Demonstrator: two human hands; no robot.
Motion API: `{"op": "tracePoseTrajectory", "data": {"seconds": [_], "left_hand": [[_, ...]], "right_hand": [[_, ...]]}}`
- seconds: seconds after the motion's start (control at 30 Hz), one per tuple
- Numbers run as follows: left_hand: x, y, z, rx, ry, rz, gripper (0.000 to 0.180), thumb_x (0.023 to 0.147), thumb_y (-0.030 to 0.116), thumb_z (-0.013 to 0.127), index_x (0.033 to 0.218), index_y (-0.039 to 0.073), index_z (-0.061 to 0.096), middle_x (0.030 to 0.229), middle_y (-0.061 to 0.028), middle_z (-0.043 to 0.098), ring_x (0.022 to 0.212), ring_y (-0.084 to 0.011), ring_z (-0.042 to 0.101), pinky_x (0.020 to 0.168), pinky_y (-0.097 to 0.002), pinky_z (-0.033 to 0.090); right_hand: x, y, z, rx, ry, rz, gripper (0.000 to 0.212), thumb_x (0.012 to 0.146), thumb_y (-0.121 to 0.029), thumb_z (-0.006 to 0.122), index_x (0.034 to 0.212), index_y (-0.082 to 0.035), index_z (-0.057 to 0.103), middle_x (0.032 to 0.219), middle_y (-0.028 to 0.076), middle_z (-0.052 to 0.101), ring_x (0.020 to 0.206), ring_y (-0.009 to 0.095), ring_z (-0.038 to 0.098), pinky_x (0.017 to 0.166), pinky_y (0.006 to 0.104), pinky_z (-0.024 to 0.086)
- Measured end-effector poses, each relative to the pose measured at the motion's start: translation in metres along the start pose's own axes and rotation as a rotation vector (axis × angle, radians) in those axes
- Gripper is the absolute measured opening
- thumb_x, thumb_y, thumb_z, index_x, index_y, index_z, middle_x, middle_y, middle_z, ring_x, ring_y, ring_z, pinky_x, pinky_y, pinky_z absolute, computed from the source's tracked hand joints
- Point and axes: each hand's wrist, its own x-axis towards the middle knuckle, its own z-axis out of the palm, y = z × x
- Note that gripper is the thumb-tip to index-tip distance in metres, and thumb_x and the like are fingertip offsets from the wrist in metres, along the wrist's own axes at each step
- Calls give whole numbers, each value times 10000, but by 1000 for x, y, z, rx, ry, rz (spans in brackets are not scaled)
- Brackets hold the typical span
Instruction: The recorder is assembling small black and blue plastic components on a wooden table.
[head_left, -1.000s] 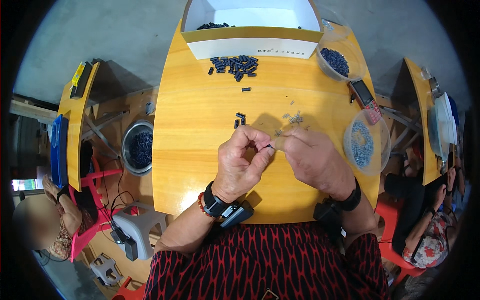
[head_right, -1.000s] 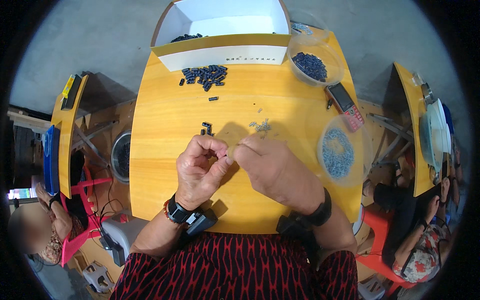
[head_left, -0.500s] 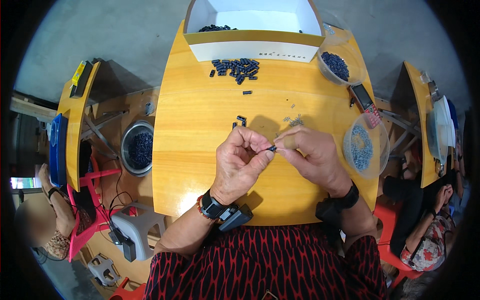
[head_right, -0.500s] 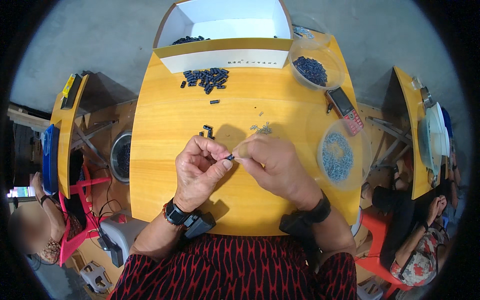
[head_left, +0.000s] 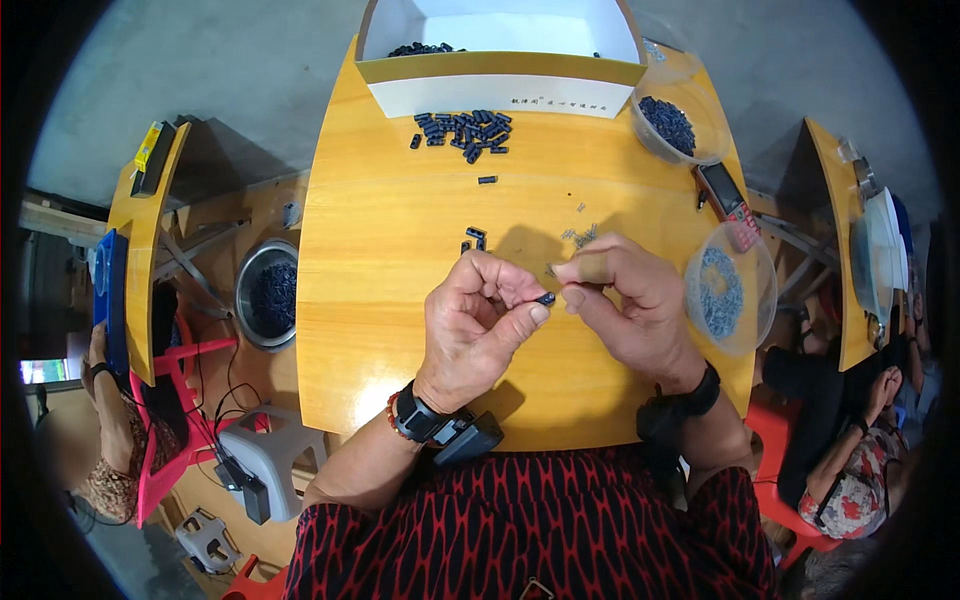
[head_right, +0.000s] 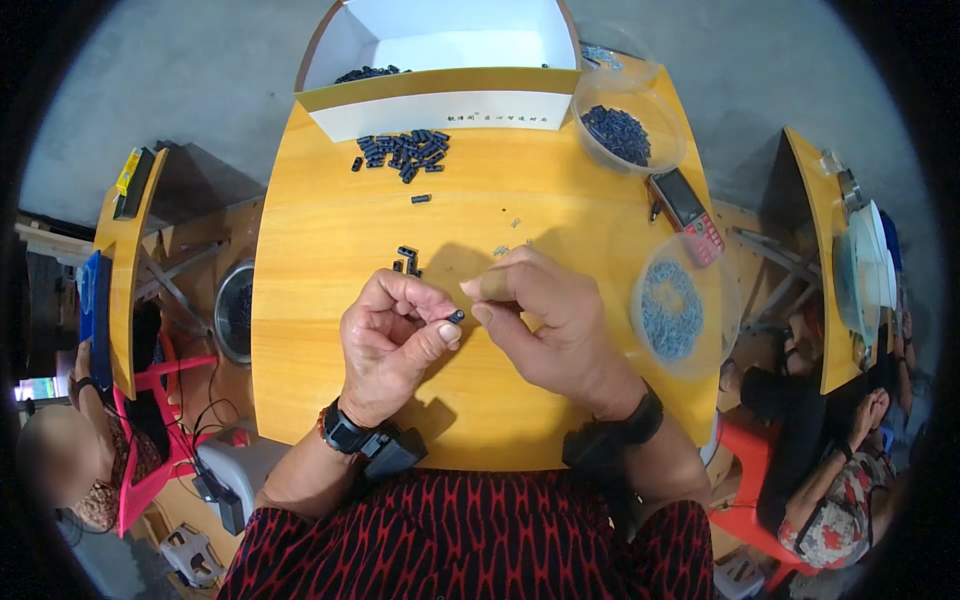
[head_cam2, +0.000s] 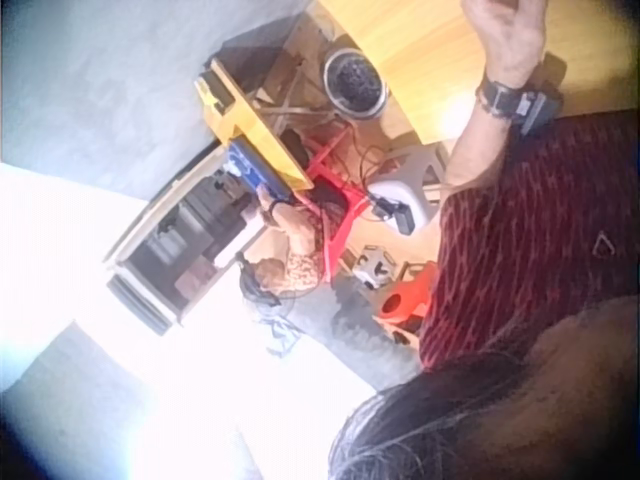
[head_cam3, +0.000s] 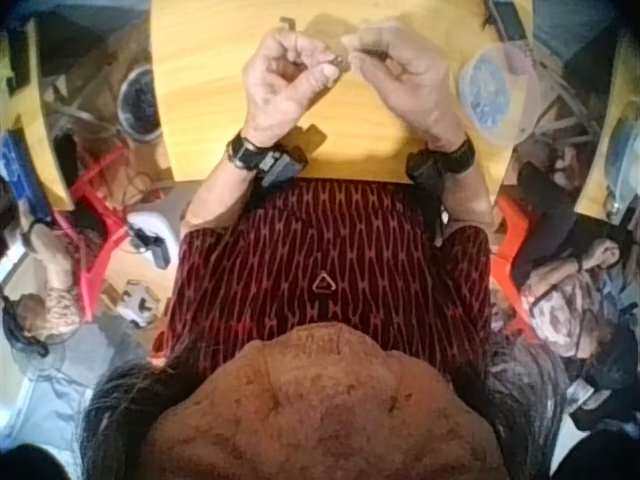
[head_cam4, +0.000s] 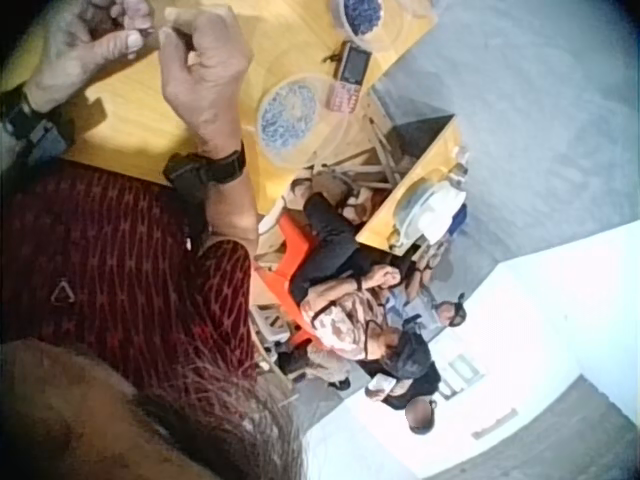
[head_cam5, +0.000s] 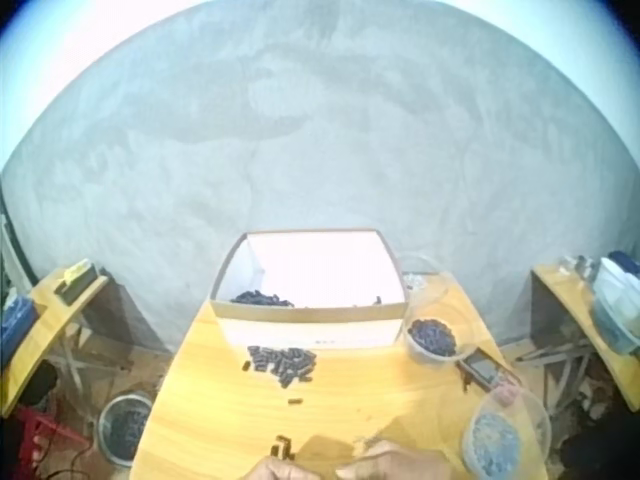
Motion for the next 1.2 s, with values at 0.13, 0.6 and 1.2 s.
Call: {"op": "tracePoseTrajectory", "data": {"seconds": [0.13, 0.6, 1.2], "left_hand": [[0, -2, -3, -34, 7, -23, 263, 882, -44, 743, 1061, -3, 555, 957, -86, 677, 825, -111, 650, 746, -246, 557], [-5, 7, -10, -78, -126, -166, 197, 930, 2, 710, 1096, 12, 603, 917, -56, 671, 781, -104, 641, 730, -249, 550], [10, 10, -34, -22, 558, 151, 138, 962, 34, 671, 1095, 27, 635, 983, -57, 677, 761, -105, 606, 711, -257, 524]], "right_hand": [[1, 2, -3, 11, -101, -45, 156, 816, 53, 718, 955, -17, 702, 865, 93, 672, 733, 208, 648, 648, 297, 490], [-3, -10, 1, -70, -175, -122, 125, 797, 44, 712, 891, -10, 650, 802, 112, 625, 656, 246, 628, 566, 334, 471], [29, 1, 52, -468, -199, -77, 124, 836, -89, 736, 885, -6, 660, 819, 143, 608, 711, 372, 643, 629, 463, 518]]}}
